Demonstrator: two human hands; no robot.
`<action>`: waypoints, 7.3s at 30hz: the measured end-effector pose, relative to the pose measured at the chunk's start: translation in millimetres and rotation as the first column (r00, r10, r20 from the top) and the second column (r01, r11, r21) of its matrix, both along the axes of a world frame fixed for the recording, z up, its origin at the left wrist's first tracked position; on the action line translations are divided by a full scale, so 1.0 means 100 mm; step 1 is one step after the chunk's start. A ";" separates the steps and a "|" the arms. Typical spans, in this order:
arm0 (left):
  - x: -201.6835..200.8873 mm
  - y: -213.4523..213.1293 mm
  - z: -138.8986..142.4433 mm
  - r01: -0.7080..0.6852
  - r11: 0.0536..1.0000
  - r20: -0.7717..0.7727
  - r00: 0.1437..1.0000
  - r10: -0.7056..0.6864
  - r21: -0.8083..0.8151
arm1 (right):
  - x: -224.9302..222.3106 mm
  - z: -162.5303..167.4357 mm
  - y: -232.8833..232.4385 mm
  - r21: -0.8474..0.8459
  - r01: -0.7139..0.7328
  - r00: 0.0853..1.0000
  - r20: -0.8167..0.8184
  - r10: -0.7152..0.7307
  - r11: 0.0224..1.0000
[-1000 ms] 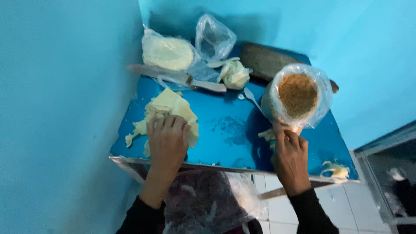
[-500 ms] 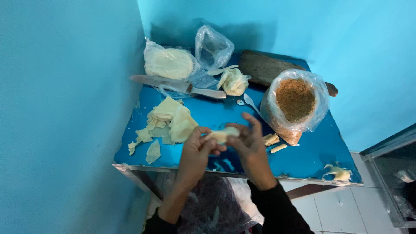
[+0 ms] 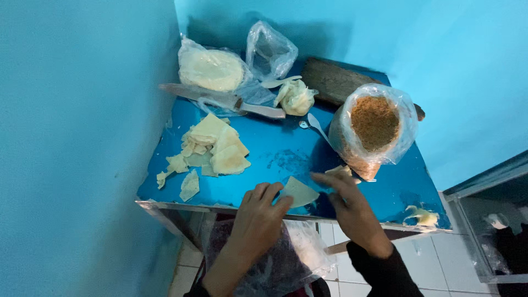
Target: The person picks up small pieces of thin dough sheet from a blue work table and rolls each piece by hand into a thin cylindrical stick, placing the finished rolls in a pile beside a plastic bag of brown filling. They repeat this rolling cycle continuously, occasionally reaching into the bag.
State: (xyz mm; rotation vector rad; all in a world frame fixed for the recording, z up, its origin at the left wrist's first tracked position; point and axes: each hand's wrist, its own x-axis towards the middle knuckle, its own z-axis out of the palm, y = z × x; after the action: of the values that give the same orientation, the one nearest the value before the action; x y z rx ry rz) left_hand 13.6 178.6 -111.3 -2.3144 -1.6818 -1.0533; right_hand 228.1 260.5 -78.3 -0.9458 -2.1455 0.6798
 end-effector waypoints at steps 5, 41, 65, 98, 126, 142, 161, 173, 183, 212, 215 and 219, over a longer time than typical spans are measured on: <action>-0.08 0.02 -0.23 0.075 0.974 -0.108 0.993 -0.053 0.215 | -0.09 -0.04 0.20 -0.382 -0.195 0.981 -0.087 0.175 0.903; -0.38 -0.08 -0.37 0.181 0.921 -0.140 0.980 -0.141 0.344 | -0.37 -0.01 -0.12 0.427 -0.133 0.975 0.220 0.039 0.894; -0.40 -0.15 -0.32 0.184 0.914 -0.085 0.983 -0.164 0.361 | -0.29 -0.02 0.01 0.317 -0.125 0.958 0.284 0.032 0.940; -0.16 -0.25 -0.10 -0.172 0.980 0.325 0.937 0.132 0.099 | -0.30 0.84 0.28 0.121 -0.080 0.984 0.167 0.059 0.989; 0.08 -0.23 -0.06 -0.178 0.982 0.357 0.915 0.188 -0.061 | -0.29 -0.18 -0.28 0.306 -0.045 0.946 0.320 -0.058 0.951; -0.01 -0.30 -0.04 -0.037 0.999 0.311 0.949 0.043 -0.025 | -0.32 -0.23 -0.18 0.385 -0.109 0.883 0.462 -0.089 0.916; -0.05 -0.06 -0.24 -0.049 0.994 0.162 0.986 0.033 0.098 | -0.35 -0.04 -0.26 0.084 -0.343 0.926 0.197 0.321 0.936; -0.01 0.04 -0.01 -0.091 0.977 0.176 0.976 0.125 -0.193 | -0.45 0.06 0.02 -0.059 -0.356 0.917 0.171 0.361 0.933; 0.01 -0.07 -0.20 -0.113 0.980 -0.130 0.982 0.135 0.163 | -0.43 -0.22 -0.17 0.395 -0.254 0.952 0.263 0.157 0.883; -0.12 0.13 -0.08 -0.049 0.970 -0.073 0.997 0.032 -0.238 | -0.50 -0.06 -0.06 -0.126 -0.182 0.968 0.151 0.200 0.975; -0.11 0.12 -0.10 -0.044 0.973 0.015 0.999 0.049 -0.225 | -0.47 -0.06 -0.05 -0.142 -0.281 0.958 0.014 0.286 0.949; -0.04 0.04 -0.09 -0.106 0.993 -0.216 0.972 0.092 -0.055 | -0.45 -0.20 -0.13 0.072 -0.181 0.981 0.084 0.175 0.981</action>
State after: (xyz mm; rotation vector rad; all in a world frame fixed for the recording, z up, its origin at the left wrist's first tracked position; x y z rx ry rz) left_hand 9.3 182.1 -120.2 -2.2612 -1.7501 -0.7126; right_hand 183.3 247.4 -97.9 -0.7553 -2.3275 0.6474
